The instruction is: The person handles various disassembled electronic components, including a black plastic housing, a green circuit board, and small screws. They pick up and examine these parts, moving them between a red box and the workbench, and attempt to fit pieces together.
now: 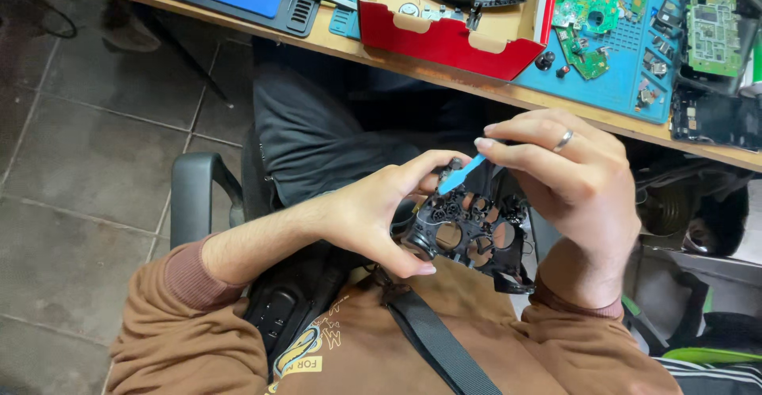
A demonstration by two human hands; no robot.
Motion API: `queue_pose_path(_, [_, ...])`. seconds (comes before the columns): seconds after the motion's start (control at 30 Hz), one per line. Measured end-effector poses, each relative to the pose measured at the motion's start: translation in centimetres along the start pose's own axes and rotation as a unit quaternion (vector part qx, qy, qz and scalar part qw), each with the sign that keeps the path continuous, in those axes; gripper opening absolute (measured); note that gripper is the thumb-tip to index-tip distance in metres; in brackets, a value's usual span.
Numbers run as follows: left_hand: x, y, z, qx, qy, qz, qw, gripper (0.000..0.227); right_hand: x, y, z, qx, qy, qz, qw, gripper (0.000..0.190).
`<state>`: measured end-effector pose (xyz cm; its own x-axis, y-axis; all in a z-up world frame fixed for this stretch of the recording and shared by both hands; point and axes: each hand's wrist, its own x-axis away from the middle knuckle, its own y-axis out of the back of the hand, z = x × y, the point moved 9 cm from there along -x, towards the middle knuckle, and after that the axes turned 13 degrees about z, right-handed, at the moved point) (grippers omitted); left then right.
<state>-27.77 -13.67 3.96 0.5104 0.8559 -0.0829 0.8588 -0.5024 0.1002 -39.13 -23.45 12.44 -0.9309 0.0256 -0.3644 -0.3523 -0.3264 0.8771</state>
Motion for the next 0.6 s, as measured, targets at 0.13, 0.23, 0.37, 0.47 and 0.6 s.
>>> queue_pose_path(0.13, [0.0,0.2,0.5,0.016,0.0,-0.018,1.0,0.113,-0.9,-0.5,1.3,-0.051,0.053,0.035,0.997,0.022])
queue_pose_path(0.23, [0.1,0.4,0.3,0.006,-0.002,-0.023,1.0,0.112,-0.4,-0.6,0.6,-0.03,0.032,0.018,0.999,0.018])
queue_pose_path(0.37, [0.2,0.4,0.8,-0.023,0.027,-0.027,0.999,0.118,0.0,-1.9,1.2,-0.06,0.083,0.062,0.993,0.028])
queue_pose_path(0.47, [0.2,0.6,-0.4,0.001,-0.003,-0.028,1.0,0.111,-0.1,0.2,0.3,-0.036,0.025,0.015,0.999,0.025])
queue_pose_path(0.6, [0.2,0.5,-0.3,0.009,0.001,-0.029,1.0,0.111,0.1,0.0,0.1,-0.031,0.023,0.017,0.999,0.017])
